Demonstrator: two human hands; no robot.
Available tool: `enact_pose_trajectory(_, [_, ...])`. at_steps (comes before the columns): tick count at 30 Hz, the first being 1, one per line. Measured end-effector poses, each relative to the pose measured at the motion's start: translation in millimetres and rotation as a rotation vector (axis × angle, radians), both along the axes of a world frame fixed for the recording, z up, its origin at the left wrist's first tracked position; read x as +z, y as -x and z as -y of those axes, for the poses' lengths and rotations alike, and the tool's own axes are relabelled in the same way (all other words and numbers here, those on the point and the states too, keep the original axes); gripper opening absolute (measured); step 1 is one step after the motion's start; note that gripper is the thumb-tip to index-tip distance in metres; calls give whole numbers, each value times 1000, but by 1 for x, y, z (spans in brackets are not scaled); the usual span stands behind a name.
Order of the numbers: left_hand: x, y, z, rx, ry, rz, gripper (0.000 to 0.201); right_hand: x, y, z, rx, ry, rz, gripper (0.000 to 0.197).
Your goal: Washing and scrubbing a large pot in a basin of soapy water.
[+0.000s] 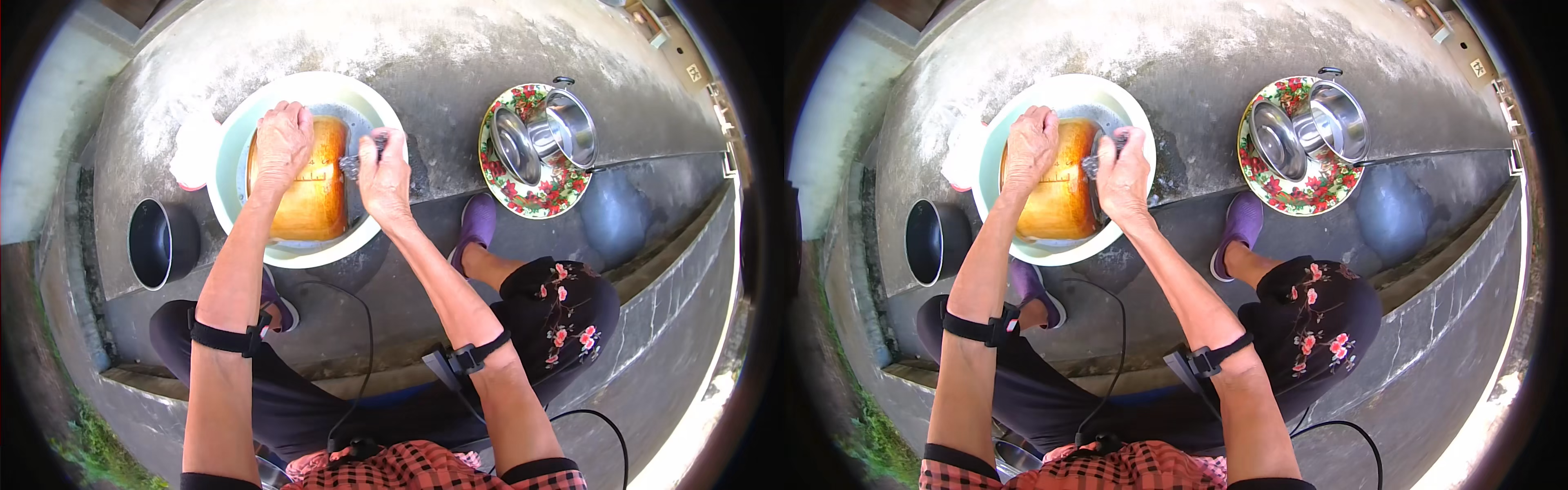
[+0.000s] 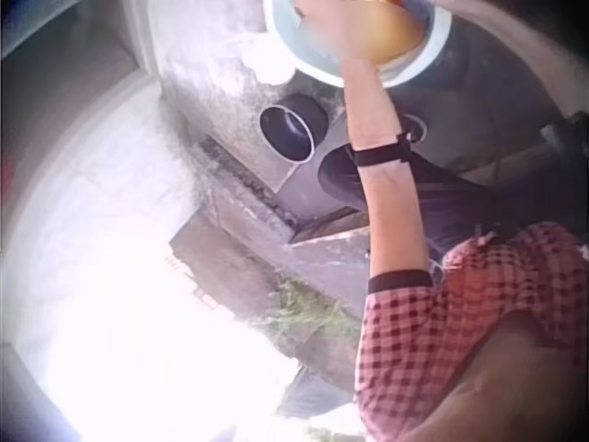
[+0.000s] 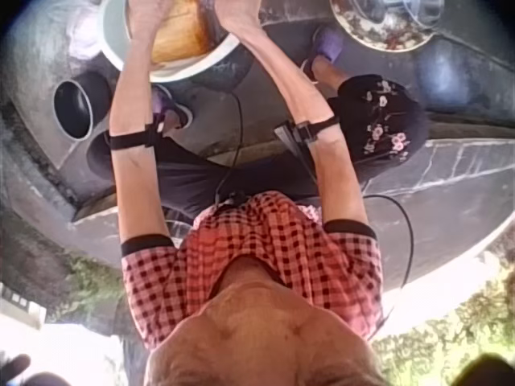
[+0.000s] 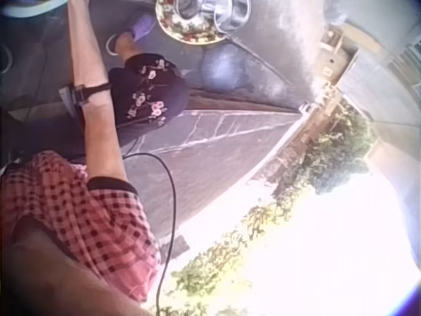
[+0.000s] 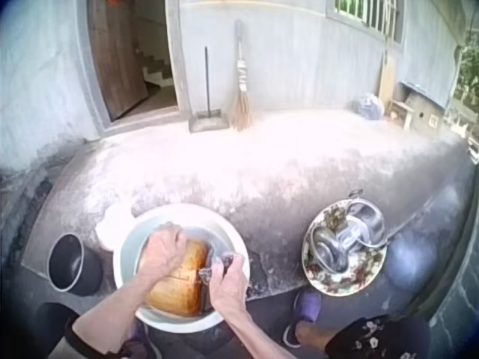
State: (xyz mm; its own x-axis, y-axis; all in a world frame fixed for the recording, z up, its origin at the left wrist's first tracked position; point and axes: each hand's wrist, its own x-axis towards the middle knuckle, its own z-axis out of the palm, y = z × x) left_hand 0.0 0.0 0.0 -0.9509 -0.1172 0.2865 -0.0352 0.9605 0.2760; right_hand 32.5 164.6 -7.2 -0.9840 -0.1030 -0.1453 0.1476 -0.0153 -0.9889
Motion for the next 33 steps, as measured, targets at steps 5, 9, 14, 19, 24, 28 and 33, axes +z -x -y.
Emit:
enact_pose_trajectory(5, [1,-1,1,-51,5,-130,14,-4,-17,23,-9,-296,-534,38])
enact_pose_trajectory(9, [0,1,2,-38,-11,-62,19,-1,-15,13,-77,-202,-405,30])
enact_pose_trajectory(14, [0,-1,0,-23,-7,-58,18,-5,-10,15,72,-560,-397,17])
enact_pose_trajectory(19, [7,-6,-1,-117,-71,-186,16,13,33,26,132,-877,-467,21])
enact_pose_trajectory(24, [3,-4,-8,-97,-69,-148,17,-13,102,43,171,-833,-392,29])
enact_pose_trajectory(28, [-1,-7,0,-35,-50,-57,21,13,53,52,152,-731,-514,29])
enact_pose_trajectory(33, [4,-6,-1,-52,-146,-141,18,18,-33,36,140,-675,-714,19])
